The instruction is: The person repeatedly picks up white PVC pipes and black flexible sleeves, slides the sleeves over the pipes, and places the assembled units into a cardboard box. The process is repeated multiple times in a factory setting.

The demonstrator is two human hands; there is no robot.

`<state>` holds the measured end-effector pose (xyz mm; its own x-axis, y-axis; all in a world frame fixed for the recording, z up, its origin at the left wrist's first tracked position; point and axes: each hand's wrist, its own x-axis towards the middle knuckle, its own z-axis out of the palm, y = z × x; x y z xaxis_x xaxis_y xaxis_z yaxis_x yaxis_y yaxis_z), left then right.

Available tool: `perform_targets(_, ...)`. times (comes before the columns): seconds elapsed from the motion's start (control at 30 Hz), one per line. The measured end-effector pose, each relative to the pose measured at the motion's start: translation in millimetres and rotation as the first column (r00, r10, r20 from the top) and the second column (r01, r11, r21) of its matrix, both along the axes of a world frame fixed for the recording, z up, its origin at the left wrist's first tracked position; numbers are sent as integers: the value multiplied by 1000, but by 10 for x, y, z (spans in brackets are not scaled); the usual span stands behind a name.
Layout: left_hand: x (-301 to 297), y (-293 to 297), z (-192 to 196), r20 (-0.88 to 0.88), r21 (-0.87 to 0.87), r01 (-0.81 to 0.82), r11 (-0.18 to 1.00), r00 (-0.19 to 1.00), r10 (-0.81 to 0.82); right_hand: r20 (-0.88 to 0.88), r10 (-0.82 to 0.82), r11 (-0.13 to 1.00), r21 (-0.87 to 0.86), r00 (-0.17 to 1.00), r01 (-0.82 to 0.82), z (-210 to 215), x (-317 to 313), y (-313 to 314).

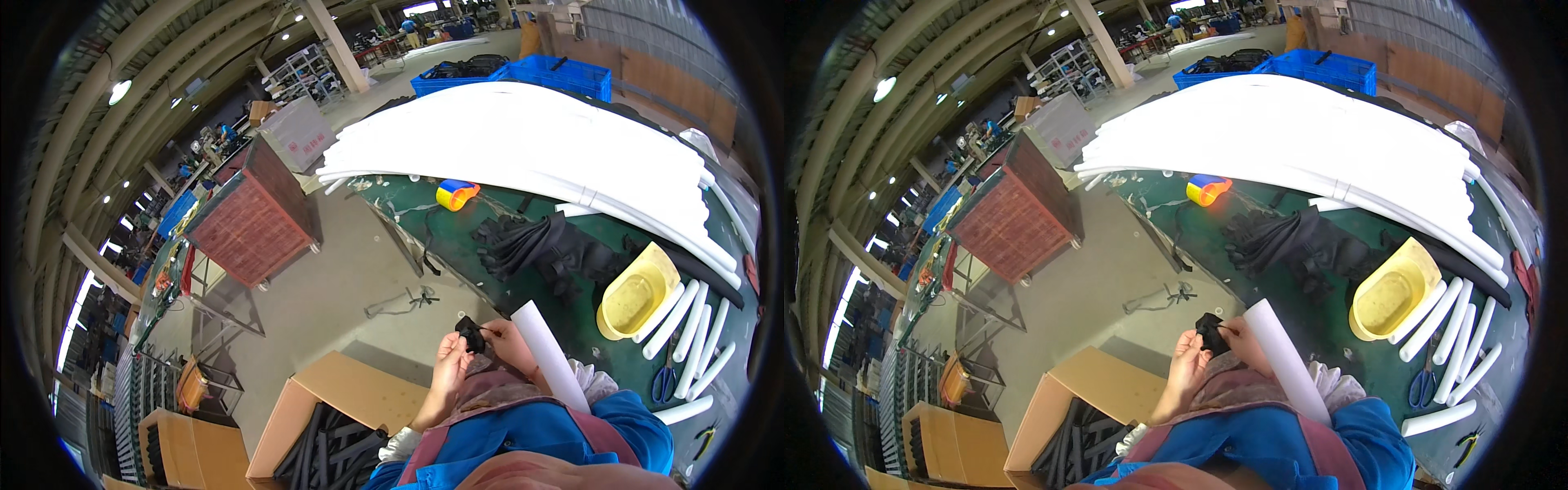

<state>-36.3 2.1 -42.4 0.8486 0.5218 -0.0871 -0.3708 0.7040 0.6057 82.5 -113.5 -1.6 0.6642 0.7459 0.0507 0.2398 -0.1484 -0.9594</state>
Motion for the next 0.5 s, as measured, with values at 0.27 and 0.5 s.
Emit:
perform_targets(0.27, 35, -199, 421, -113, 179, 166, 970, 983, -148, -810, 30, 983, 129, 586, 128, 279, -4, -2)
perform_targets(0.5, 107, 34, 268, -84, 335, -99, 937, 987, 134, -850, 374, 915, 403, 371, 1, 44, -41, 114)
